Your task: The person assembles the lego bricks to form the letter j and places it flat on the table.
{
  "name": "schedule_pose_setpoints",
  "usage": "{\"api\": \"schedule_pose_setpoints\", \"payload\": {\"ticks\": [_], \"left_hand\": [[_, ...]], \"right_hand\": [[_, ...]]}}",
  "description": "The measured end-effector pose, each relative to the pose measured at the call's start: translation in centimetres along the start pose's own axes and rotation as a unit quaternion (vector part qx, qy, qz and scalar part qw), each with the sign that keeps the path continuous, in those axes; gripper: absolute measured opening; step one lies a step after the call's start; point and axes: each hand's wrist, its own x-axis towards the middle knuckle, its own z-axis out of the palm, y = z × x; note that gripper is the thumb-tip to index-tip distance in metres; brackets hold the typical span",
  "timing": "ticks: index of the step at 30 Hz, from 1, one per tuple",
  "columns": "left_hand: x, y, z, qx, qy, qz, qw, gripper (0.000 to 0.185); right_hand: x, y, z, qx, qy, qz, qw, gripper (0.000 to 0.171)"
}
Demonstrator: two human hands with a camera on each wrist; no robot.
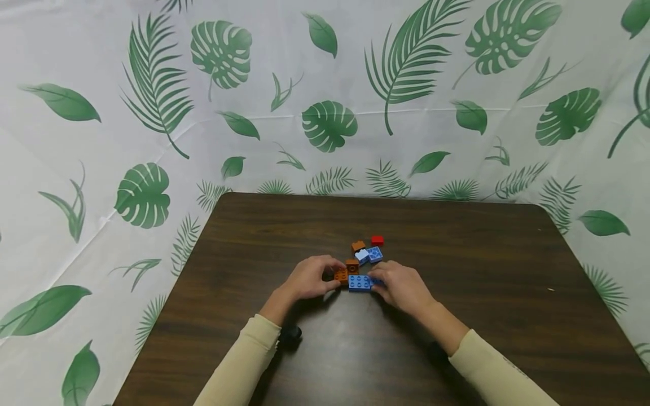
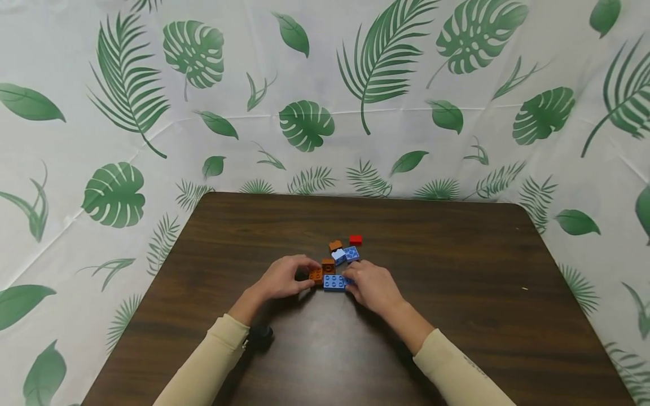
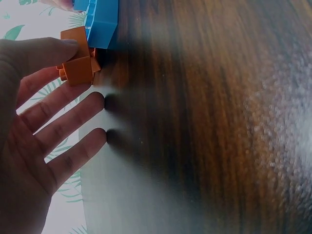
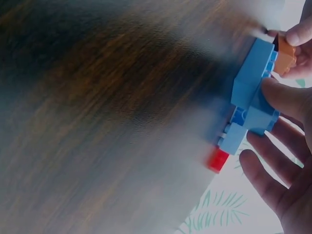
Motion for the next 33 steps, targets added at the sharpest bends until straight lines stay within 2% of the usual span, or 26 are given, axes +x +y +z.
{"api": "schedule_pose_setpoints", "payload": {"ticks": [9,17,26,33], "left_hand": [[-0.1,-0.1,0.1,-0.010,0.009,0.005,0.9999,0.034],[-0.1,0.1,0.4,-0.018,0.037,0.041,0.9983,0.034],[-0.1,0.5,1.3,0.004,0.047,0.044,0.9979,0.033],[0.0,0.9,1.5,0.041,0.053,0.057,0.9961,0.035]], "right_hand": [[0.3,0.2,0.2,0.002,0.005,-0.007,1.000,0.026],[0.8,0.2,-0.3,0.007,-0.030,0.010,0.999,0.025],[1.0,0.1,-0.6,0.016,-0.053,0.026,0.998,0.026],[1.1,0.1,-0.7,0.013,-0.063,0.032,0.997,0.027]]}}
